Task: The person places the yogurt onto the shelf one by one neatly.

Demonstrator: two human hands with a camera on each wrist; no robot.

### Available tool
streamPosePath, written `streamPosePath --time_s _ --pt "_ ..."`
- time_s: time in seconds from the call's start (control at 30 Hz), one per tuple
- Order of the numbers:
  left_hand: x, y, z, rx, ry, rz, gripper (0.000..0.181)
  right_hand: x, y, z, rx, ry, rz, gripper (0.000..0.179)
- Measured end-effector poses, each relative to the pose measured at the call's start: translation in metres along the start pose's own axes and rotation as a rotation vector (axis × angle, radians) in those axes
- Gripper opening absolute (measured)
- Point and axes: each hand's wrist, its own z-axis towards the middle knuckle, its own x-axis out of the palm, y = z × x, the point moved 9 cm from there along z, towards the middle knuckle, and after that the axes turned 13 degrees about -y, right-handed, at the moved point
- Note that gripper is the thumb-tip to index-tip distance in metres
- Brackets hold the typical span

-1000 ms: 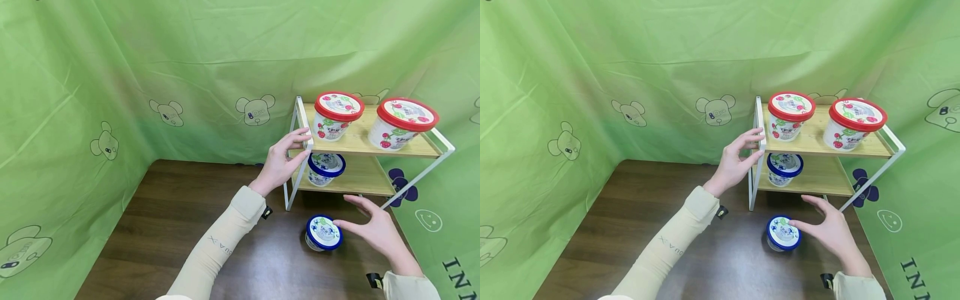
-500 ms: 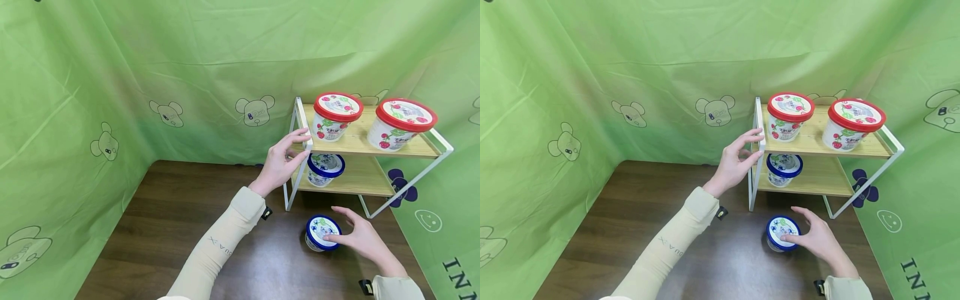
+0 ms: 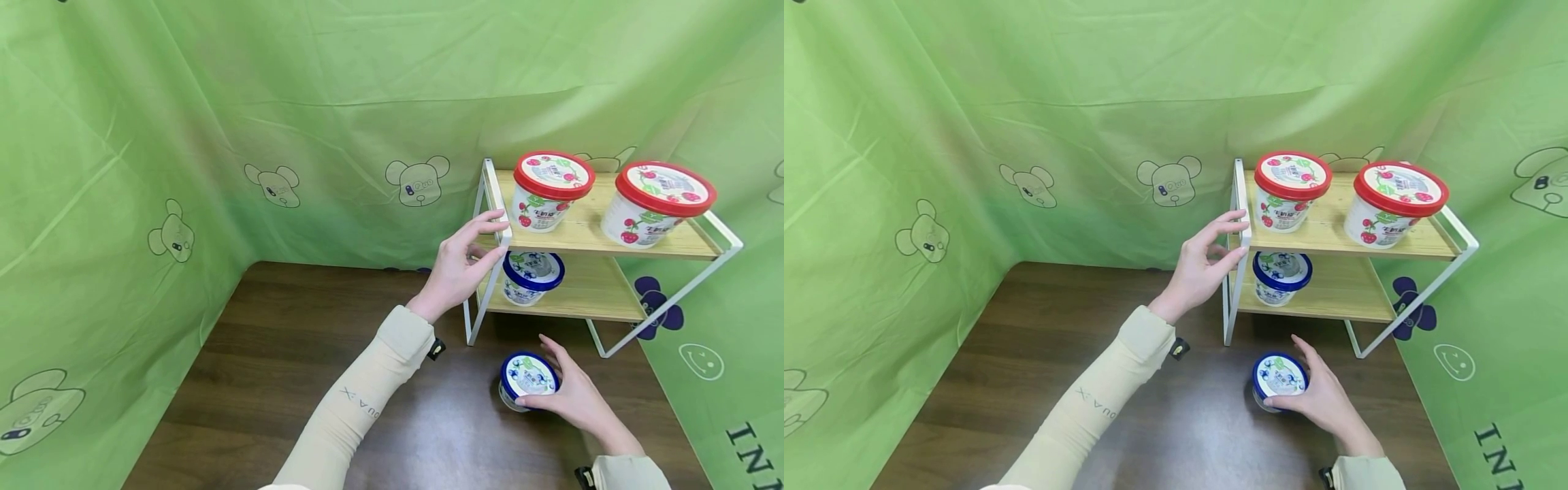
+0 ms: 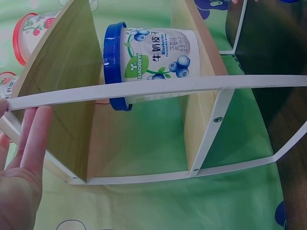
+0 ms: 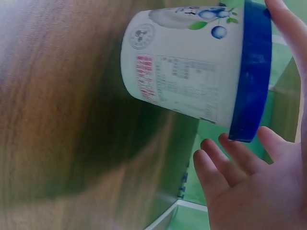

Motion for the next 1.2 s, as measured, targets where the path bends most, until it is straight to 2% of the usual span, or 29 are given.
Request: streamPosePath --time_s 0.27,0.53,0.67,0.93,1.2 --pt "0.0 -0.001 0.0 0.004 0.003 0.008 0.035 0.006 -0.003 -0.006 0.028 0.006 -0.04 0.117" --pt "0.002 -0.003 0.0 0.053 0.009 0.032 0.038 0.009 -0.004 -0.009 0.039 0.016 -0.071 0.111" --pt "0.003 -0.004 0.0 0.076 0.014 0.028 0.04 0.012 -0.005 -0.009 0.041 0.029 -0.056 0.114" --pt "0.003 -0.004 0.001 0.078 0.017 0.026 0.039 0.014 -0.005 -0.01 0.052 0.019 -0.029 0.114" --pt "0.002 -0.004 0.001 0.083 0.014 0.026 0.039 0.013 -0.001 -0.01 0.013 -0.016 -0.026 0.111"
